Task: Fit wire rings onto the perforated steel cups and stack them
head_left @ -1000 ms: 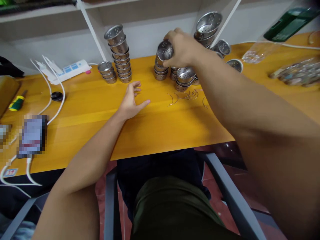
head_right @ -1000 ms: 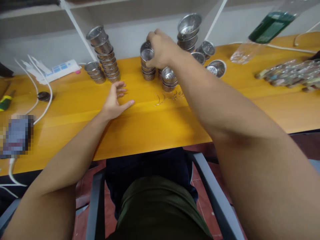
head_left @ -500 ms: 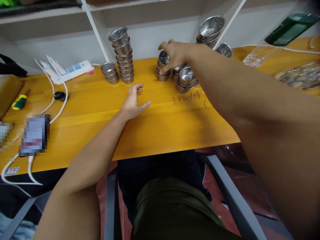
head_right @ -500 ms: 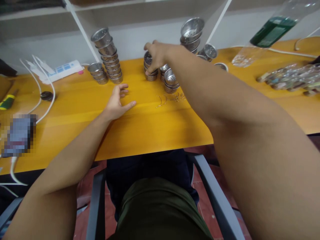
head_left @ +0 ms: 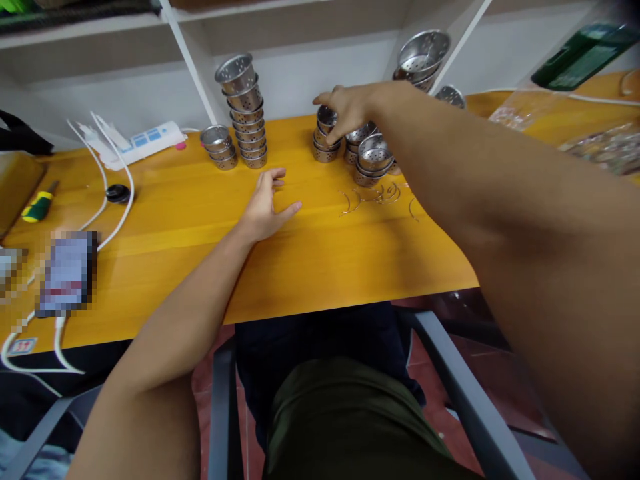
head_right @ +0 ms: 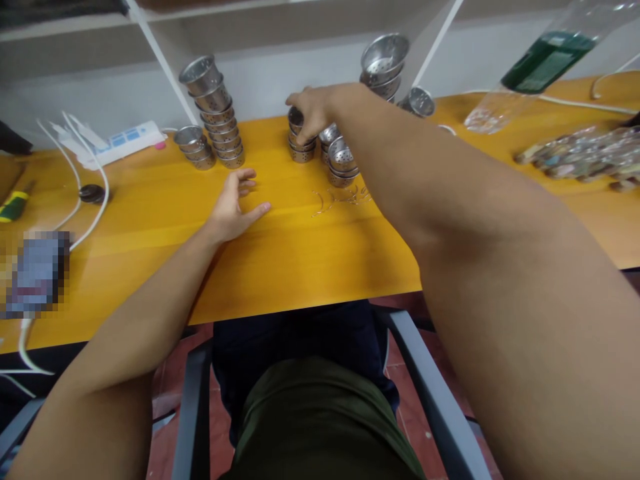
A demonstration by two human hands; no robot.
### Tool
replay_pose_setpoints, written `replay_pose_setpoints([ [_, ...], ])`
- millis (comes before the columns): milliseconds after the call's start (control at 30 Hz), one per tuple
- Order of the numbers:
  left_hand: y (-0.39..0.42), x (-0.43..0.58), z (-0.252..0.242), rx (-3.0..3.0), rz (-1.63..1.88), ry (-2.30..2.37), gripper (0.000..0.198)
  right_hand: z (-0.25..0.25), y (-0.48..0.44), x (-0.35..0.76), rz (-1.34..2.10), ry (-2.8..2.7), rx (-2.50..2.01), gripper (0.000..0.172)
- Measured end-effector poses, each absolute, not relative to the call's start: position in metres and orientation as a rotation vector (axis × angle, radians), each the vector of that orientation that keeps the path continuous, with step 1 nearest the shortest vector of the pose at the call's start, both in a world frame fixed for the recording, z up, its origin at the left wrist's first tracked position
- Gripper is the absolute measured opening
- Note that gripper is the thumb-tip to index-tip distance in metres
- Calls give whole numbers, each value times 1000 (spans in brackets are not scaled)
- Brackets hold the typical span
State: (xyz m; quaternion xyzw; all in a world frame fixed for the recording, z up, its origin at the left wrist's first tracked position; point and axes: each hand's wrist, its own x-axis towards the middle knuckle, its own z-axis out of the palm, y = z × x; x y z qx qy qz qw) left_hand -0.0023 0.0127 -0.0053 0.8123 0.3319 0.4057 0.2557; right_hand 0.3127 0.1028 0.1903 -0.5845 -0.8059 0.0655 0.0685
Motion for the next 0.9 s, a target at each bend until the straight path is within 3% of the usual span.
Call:
replay_pose_setpoints([
  [100, 13, -2, -5, 2205, 1097, 899, 90, 196, 89, 305, 148, -2446, -1870, 146],
  [167, 14, -3, -6, 2200, 1093, 894, 92, 201, 82, 297, 79, -2438, -1740, 141],
  [300, 16, -3, -7, 2176, 1115, 891, 98, 210, 83, 263, 145, -2235, -1368, 109],
  [433, 17, -4, -6, 2170, 1106, 909, 96, 212, 102, 215, 283, -2184, -1234, 121],
  [633, 21, -7, -8, 2188, 1101, 901, 91, 207, 114, 167, 209, -2162, -1388, 56],
  [733, 25, -8, -12, 2168, 1139, 905, 96, 217, 103, 169, 170, -2065, -1381, 45],
  [900, 33, -6, -13, 2096, 1335, 984, 123, 226, 57, 202, 44, -2055, -1289, 31],
])
